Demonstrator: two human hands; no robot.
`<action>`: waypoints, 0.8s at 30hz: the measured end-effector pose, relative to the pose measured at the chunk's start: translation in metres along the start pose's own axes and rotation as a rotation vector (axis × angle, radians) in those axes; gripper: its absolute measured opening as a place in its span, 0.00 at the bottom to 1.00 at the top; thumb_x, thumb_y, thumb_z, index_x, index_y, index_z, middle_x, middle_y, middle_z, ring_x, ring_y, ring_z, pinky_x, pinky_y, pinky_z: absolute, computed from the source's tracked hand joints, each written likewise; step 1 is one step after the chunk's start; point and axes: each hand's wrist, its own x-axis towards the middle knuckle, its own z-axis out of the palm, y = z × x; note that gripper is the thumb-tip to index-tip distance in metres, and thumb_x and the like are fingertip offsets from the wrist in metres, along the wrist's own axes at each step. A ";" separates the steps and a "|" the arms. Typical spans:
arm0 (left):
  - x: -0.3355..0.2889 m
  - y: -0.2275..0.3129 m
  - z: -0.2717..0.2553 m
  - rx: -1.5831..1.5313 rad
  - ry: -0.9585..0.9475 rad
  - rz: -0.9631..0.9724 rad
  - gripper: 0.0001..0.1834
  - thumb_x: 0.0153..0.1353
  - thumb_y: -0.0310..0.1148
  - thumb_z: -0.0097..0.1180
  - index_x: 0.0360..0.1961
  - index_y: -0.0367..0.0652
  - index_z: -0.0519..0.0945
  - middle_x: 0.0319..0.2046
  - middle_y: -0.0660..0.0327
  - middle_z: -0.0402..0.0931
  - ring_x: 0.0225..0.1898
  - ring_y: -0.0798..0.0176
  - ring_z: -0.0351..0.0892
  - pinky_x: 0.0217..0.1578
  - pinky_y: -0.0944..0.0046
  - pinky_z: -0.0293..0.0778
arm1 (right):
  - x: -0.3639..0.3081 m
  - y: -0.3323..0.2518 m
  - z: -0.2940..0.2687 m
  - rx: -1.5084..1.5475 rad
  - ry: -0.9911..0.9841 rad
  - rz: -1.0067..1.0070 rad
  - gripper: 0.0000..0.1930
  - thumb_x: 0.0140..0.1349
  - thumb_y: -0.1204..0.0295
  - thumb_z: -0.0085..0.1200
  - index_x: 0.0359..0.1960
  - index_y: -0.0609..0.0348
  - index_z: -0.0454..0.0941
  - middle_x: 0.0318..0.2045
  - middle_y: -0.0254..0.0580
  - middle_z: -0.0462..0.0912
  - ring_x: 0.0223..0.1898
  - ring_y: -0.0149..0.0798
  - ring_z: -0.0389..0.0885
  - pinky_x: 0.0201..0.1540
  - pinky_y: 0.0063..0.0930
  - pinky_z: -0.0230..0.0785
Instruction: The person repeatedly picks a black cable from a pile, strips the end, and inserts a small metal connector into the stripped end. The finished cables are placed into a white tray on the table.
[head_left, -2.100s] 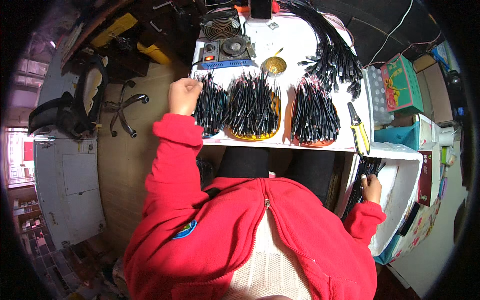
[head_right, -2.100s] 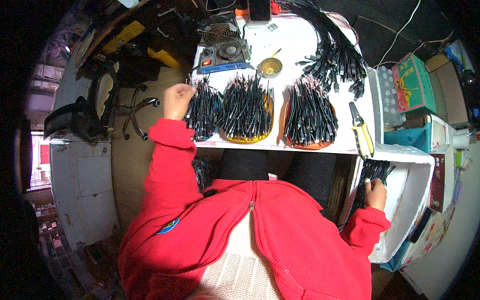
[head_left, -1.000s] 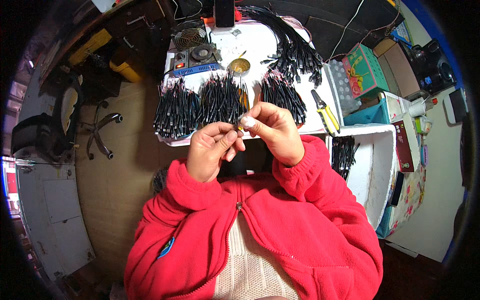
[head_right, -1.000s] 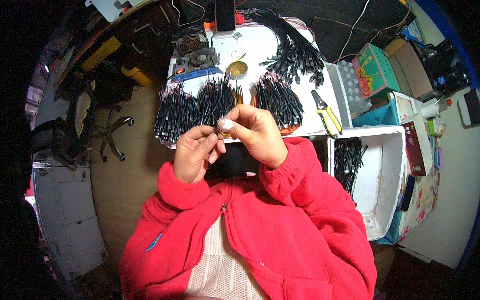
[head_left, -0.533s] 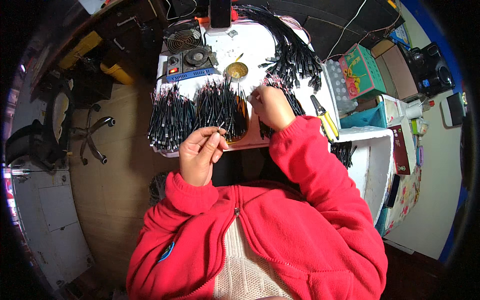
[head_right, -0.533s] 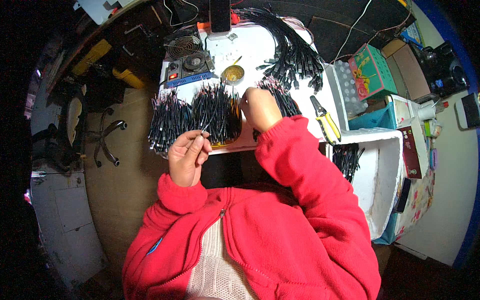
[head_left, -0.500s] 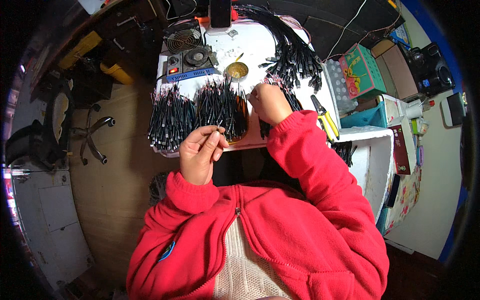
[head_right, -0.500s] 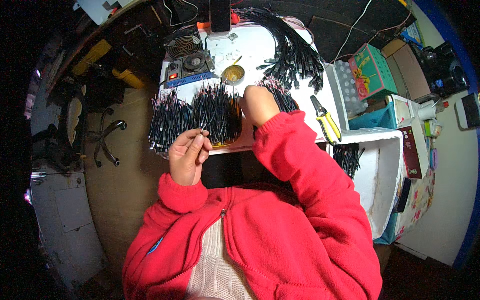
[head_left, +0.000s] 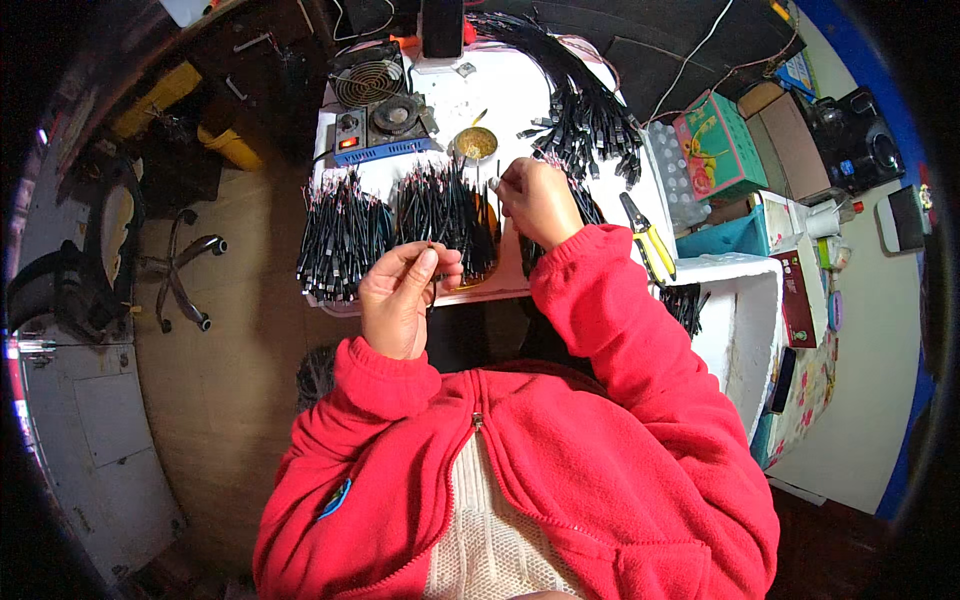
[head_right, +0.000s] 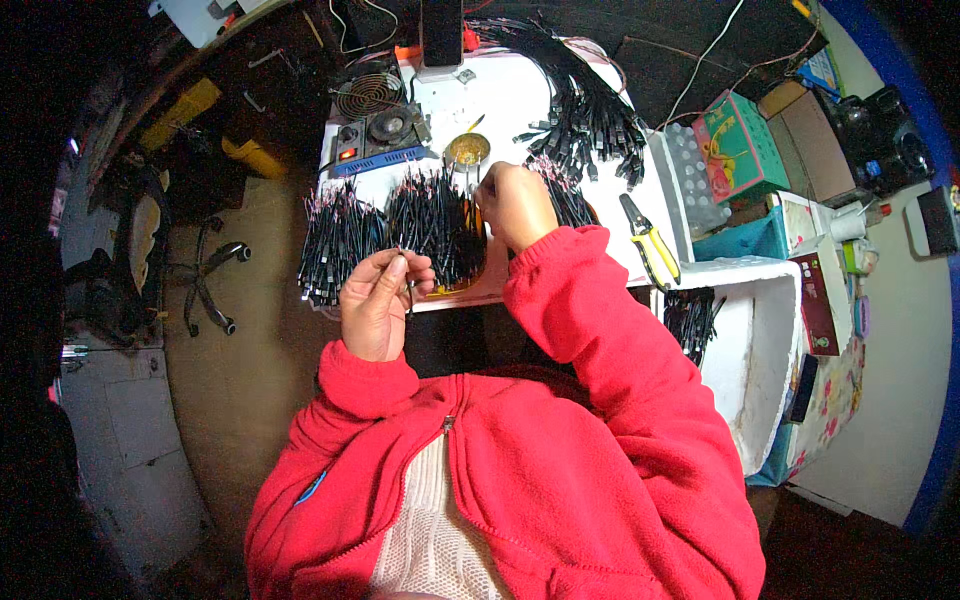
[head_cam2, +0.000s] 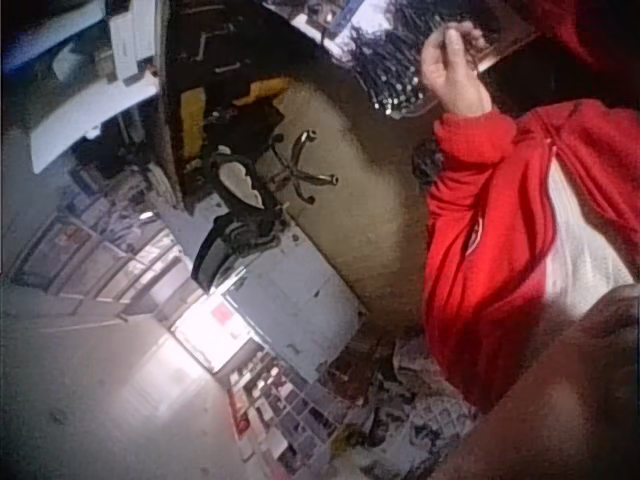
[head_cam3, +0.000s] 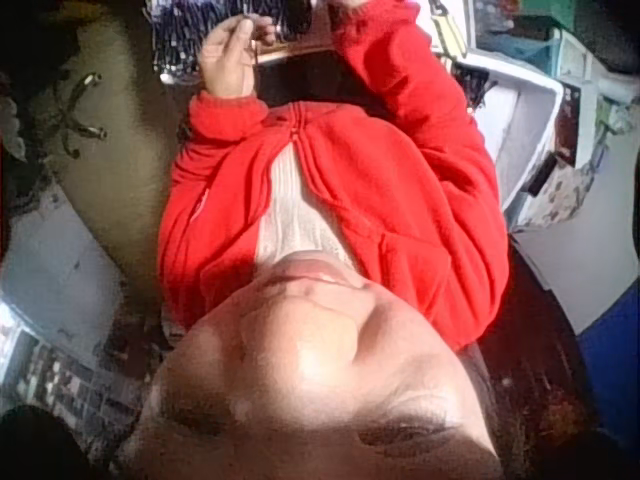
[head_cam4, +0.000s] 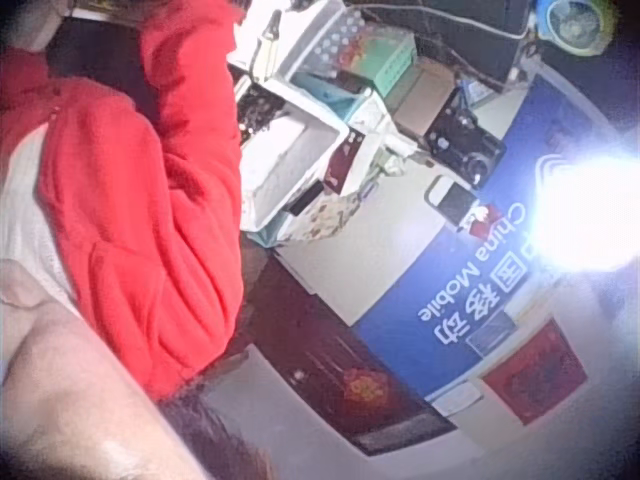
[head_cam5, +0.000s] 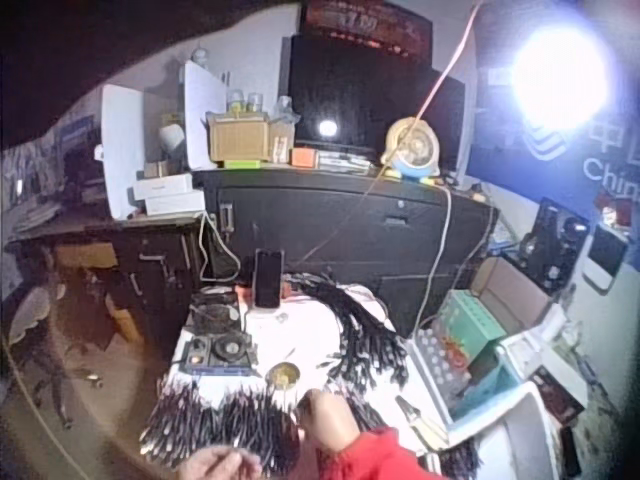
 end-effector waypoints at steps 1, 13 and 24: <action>0.000 0.001 0.003 0.008 -0.021 0.018 0.07 0.64 0.27 0.53 0.41 0.38 0.78 0.38 0.53 0.81 0.39 0.62 0.81 0.40 0.62 0.79 | -0.008 -0.009 -0.006 0.045 0.041 -0.055 0.07 0.59 0.74 0.55 0.30 0.68 0.78 0.16 0.43 0.79 0.16 0.33 0.78 0.24 0.25 0.70; -0.018 0.011 0.049 0.068 -0.064 0.041 0.09 0.63 0.25 0.54 0.44 0.35 0.80 0.39 0.58 0.81 0.35 0.70 0.80 0.36 0.69 0.80 | -0.104 -0.075 -0.041 0.193 0.060 -0.271 0.10 0.55 0.69 0.61 0.29 0.62 0.74 0.21 0.52 0.79 0.24 0.53 0.80 0.25 0.39 0.71; -0.030 0.000 0.058 0.150 -0.173 0.053 0.09 0.65 0.25 0.52 0.44 0.33 0.79 0.39 0.61 0.80 0.37 0.73 0.77 0.37 0.74 0.74 | -0.127 -0.064 -0.043 0.275 0.095 -0.267 0.09 0.51 0.72 0.63 0.29 0.61 0.76 0.20 0.53 0.78 0.23 0.52 0.80 0.25 0.37 0.71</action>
